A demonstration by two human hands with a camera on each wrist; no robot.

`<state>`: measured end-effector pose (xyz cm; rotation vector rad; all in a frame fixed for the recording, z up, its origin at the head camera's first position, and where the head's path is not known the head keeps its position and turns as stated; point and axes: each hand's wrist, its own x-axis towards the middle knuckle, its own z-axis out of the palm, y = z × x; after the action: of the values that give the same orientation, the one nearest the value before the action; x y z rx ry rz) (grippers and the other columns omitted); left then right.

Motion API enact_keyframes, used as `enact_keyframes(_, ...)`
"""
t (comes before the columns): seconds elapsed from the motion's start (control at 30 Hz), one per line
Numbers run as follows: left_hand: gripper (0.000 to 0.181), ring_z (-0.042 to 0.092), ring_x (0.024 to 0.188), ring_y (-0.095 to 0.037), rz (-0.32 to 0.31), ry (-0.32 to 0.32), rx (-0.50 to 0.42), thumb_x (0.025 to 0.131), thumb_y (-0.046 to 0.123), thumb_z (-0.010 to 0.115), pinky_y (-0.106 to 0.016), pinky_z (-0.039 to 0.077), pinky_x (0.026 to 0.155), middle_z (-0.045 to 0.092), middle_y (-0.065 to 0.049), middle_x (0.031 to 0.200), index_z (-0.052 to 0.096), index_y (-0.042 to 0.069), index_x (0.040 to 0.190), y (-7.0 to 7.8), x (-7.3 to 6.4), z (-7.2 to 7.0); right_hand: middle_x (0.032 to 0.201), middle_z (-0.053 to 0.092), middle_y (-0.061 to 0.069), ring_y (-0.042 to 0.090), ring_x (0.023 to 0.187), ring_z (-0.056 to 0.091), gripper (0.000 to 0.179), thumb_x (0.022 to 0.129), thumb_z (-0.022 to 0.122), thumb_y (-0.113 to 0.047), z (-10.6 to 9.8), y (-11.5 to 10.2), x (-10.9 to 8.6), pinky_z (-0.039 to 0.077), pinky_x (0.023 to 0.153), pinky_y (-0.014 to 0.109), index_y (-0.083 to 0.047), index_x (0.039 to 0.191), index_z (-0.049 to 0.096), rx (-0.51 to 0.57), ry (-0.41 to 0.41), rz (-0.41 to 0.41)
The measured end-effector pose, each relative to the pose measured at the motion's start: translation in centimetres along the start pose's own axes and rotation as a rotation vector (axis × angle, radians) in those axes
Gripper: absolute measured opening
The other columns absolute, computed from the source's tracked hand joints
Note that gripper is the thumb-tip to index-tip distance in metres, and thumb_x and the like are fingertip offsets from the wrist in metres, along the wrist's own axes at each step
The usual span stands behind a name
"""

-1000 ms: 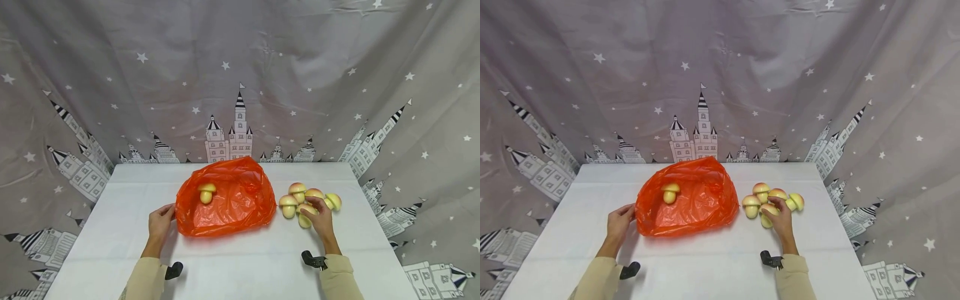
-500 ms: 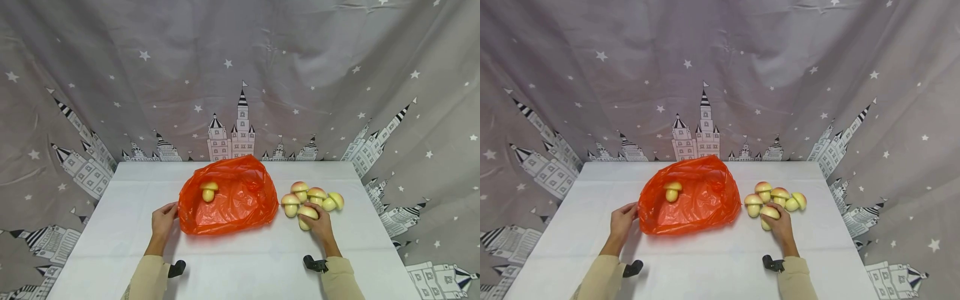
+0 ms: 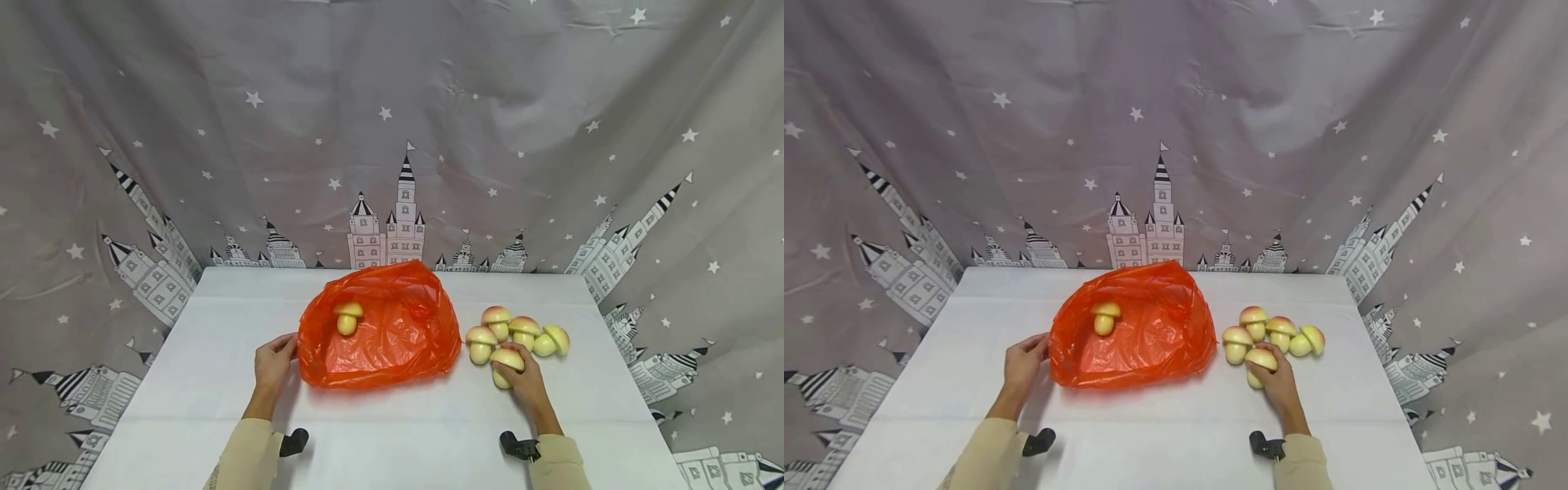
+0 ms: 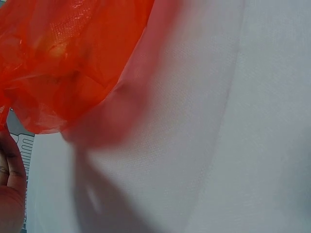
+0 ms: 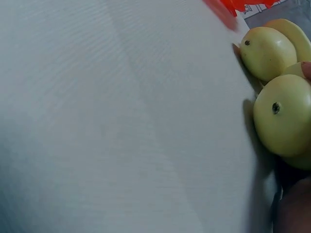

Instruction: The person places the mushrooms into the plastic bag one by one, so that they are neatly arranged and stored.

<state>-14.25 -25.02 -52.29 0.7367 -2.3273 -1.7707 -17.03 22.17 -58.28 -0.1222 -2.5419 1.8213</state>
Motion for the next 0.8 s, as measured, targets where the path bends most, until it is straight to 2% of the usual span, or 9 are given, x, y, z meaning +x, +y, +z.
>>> enact_keyframes(0.1, 0.034, 0.060, 0.070, 0.003, 0.005, 0.002, 0.001, 0.100, 0.017, 0.054, -0.010, 0.050, 0.068, 0.066, -0.023, 0.112, 0.063, -0.008, 0.120, -0.03, -0.10, 0.22, 0.125, 0.055, 0.015, 0.003, 0.103, 0.047, 0.045, 0.084, 0.067, 0.001, -0.09, 0.34, -0.30, 0.036, 0.089, 0.018, -0.002, 0.127, 0.053, 0.024, 0.002, -0.026)
enact_keyframes(0.3, 0.036, 0.059, 0.071, 0.005, 0.007, 0.006, 0.013, 0.100, 0.021, 0.053, -0.008, 0.049, 0.068, 0.066, -0.021, 0.113, 0.063, -0.006, 0.121, -0.08, -0.04, 0.14, 0.131, 0.050, 0.024, -0.004, 0.109, 0.044, 0.051, 0.081, 0.052, 0.013, 0.00, 0.39, -0.41, 0.032, 0.092, 0.010, 0.004, 0.131, 0.049, 0.114, -0.008, -0.090)
enact_keyframes(0.47, 0.034, 0.059, 0.067, 0.006, 0.021, 0.014, 0.011, 0.099, 0.018, 0.055, -0.009, 0.049, 0.067, 0.069, -0.018, 0.104, 0.063, -0.009, 0.119, -0.32, -0.08, 0.08, 0.134, 0.049, 0.025, -0.009, 0.112, 0.044, 0.050, 0.085, 0.057, 0.013, -0.04, 0.30, -0.69, 0.033, 0.095, 0.006, 0.008, 0.134, 0.047, 0.183, 0.016, -0.066)
enact_keyframes(0.6, 0.034, 0.059, 0.066, 0.006, 0.037, 0.010, 0.007, 0.099, 0.018, 0.055, -0.011, 0.051, 0.067, 0.070, -0.016, 0.101, 0.063, -0.010, 0.118, -0.33, -0.10, 0.20, 0.130, 0.051, 0.014, -0.006, 0.112, 0.047, 0.051, 0.084, 0.064, 0.009, -0.20, 0.28, -0.71, 0.036, 0.095, 0.007, 0.008, 0.132, 0.045, 0.235, 0.042, -0.031)
enact_keyframes(0.8, 0.035, 0.059, 0.066, 0.006, 0.021, 0.004, 0.009, 0.099, 0.018, 0.055, -0.010, 0.050, 0.066, 0.070, -0.017, 0.103, 0.062, -0.010, 0.119, -0.37, -0.10, 0.36, 0.122, 0.051, 0.004, -0.004, 0.108, 0.051, 0.052, 0.083, 0.069, 0.006, -0.62, 0.35, -0.77, 0.041, 0.090, 0.009, 0.009, 0.130, 0.047, 0.272, 0.069, 0.015)
